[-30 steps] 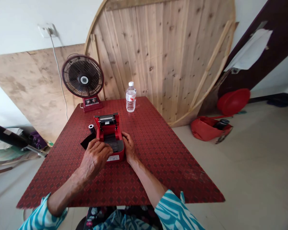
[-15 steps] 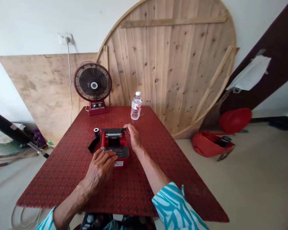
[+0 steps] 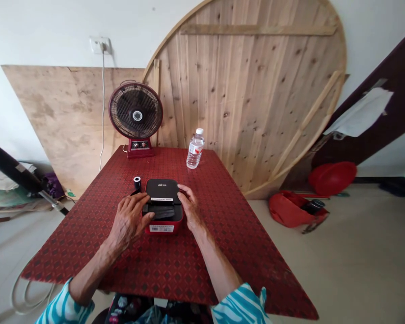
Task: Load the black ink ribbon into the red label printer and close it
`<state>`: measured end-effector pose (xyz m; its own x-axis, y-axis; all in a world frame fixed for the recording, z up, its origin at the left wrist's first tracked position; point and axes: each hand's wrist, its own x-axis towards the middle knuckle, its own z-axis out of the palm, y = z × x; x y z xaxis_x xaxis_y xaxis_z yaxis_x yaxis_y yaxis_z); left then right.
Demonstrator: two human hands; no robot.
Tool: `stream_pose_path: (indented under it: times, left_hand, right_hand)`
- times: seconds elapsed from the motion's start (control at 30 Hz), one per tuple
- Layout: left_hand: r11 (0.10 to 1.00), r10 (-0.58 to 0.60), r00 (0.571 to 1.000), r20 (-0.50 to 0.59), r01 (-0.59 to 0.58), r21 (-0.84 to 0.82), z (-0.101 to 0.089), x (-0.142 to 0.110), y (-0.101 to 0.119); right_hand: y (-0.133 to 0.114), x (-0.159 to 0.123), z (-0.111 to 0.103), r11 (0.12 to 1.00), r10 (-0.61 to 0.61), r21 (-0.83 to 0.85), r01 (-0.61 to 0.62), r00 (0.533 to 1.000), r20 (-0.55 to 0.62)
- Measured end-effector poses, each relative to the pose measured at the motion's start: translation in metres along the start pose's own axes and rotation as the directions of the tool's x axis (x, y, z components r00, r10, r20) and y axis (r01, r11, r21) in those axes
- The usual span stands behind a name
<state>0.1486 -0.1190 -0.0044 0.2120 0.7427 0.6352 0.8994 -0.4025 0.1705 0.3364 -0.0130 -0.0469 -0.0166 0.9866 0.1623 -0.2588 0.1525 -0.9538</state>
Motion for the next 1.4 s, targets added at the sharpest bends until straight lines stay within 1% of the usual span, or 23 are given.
stream_pose_path:
  times: [0.1, 0.23, 0.3, 0.37, 0.4, 0.43, 0.47, 0.53, 0.57, 0.6, 0.63, 0.67, 0.73, 0.8, 0.87, 1.03, 1.13, 1.2, 1.23, 1.33, 1.4]
  left_hand:
    - [0.998, -0.009, 1.000, 0.018, 0.008, 0.056, 0.002, -0.001, -0.009]
    - [0.998, 0.009, 1.000, 0.024, -0.010, 0.054, 0.006, -0.004, -0.010]
    - [1.000, -0.020, 0.999, 0.030, 0.020, -0.009, 0.008, -0.006, -0.011]
    - [0.983, -0.098, 0.994, 0.048, 0.104, -0.154, 0.009, -0.007, -0.014]
    - [0.949, -0.160, 0.985, 0.061, 0.170, -0.264, 0.011, -0.008, -0.015]
    - [0.888, -0.240, 0.968, 0.080, 0.252, -0.386, 0.012, -0.008, -0.016]
    - [0.793, -0.331, 0.937, 0.110, 0.339, -0.506, 0.014, -0.008, -0.016]
    - [0.528, -0.493, 0.844, 0.212, 0.484, -0.698, 0.019, -0.006, -0.016]
    - [0.393, -0.541, 0.797, 0.267, 0.521, -0.758, 0.021, -0.005, -0.015]
    - [0.277, -0.564, 0.762, 0.317, 0.537, -0.797, 0.024, -0.003, -0.014]
    - [0.184, -0.566, 0.742, 0.359, 0.538, -0.823, 0.027, -0.002, -0.013]
    - [0.114, -0.560, 0.733, 0.385, 0.529, -0.841, 0.029, 0.000, -0.012]
    - [0.020, -0.551, 0.721, 0.421, 0.516, -0.857, 0.033, 0.003, -0.012]
    - [-0.058, -0.546, 0.701, 0.460, 0.516, -0.855, 0.036, 0.006, -0.012]
    - [-0.113, -0.543, 0.682, 0.490, 0.519, -0.847, 0.037, 0.008, -0.013]
    - [-0.177, -0.510, 0.669, 0.540, 0.533, -0.827, 0.034, 0.015, -0.015]
    - [-0.252, -0.497, 0.643, 0.583, 0.536, -0.806, 0.033, 0.016, -0.017]
    - [-0.282, -0.503, 0.632, 0.590, 0.526, -0.803, 0.033, 0.015, -0.018]
    - [-0.286, -0.501, 0.636, 0.587, 0.518, -0.806, 0.034, 0.014, -0.018]
    - [-0.290, -0.468, 0.669, 0.578, 0.501, -0.815, 0.037, 0.011, -0.019]
    - [-0.294, -0.452, 0.679, 0.578, 0.498, -0.816, 0.037, 0.010, -0.019]
  right_hand:
    - [0.000, -0.001, -0.001, 1.000, -0.009, 0.001, 0.009, 1.000, 0.018]
    - [-0.002, -0.002, -0.002, 0.999, -0.037, 0.003, 0.037, 0.998, 0.048]
    - [-0.002, -0.003, -0.001, 0.999, -0.035, 0.021, 0.034, 0.998, 0.058]
    - [0.001, -0.004, 0.000, 0.999, -0.027, 0.043, 0.024, 0.998, 0.053]
    - [0.005, -0.005, 0.001, 0.999, -0.024, 0.046, 0.022, 0.999, 0.038]
    - [0.010, -0.007, 0.001, 0.999, -0.022, 0.045, 0.021, 1.000, 0.016]
    - [0.015, -0.008, 0.002, 0.999, -0.018, 0.044, 0.019, 1.000, -0.015]
    - [0.029, -0.011, 0.002, 0.999, -0.006, 0.049, 0.009, 0.998, -0.069]
    - [0.035, -0.012, 0.002, 0.998, 0.000, 0.056, 0.005, 0.996, -0.084]
    - [0.041, -0.013, 0.001, 0.998, 0.006, 0.066, 0.000, 0.996, -0.089]
    - [0.045, -0.014, 0.001, 0.997, 0.014, 0.077, -0.008, 0.996, -0.085]
    - [0.048, -0.014, 0.000, 0.996, 0.025, 0.087, -0.018, 0.997, -0.078]
    - [0.050, -0.015, 0.000, 0.993, 0.051, 0.106, -0.043, 0.996, -0.073]
    - [0.049, -0.015, 0.000, 0.988, 0.090, 0.134, -0.079, 0.993, -0.075]
    - [0.047, -0.015, 0.001, 0.983, 0.114, 0.155, -0.100, 0.990, -0.085]
    - [0.045, -0.016, 0.002, 0.984, 0.120, 0.144, -0.105, 0.988, -0.100]
    - [0.044, -0.018, 0.002, 0.984, 0.129, 0.139, -0.115, 0.987, -0.098]
    - [0.043, -0.018, 0.002, 0.981, 0.136, 0.151, -0.119, 0.985, -0.104]
    - [0.043, -0.018, 0.002, 0.982, 0.129, 0.155, -0.112, 0.986, -0.104]
    - [0.042, -0.019, 0.003, 0.990, 0.080, 0.126, -0.067, 0.992, -0.102]
    - [0.042, -0.019, 0.003, 0.993, 0.068, 0.101, -0.057, 0.992, -0.105]
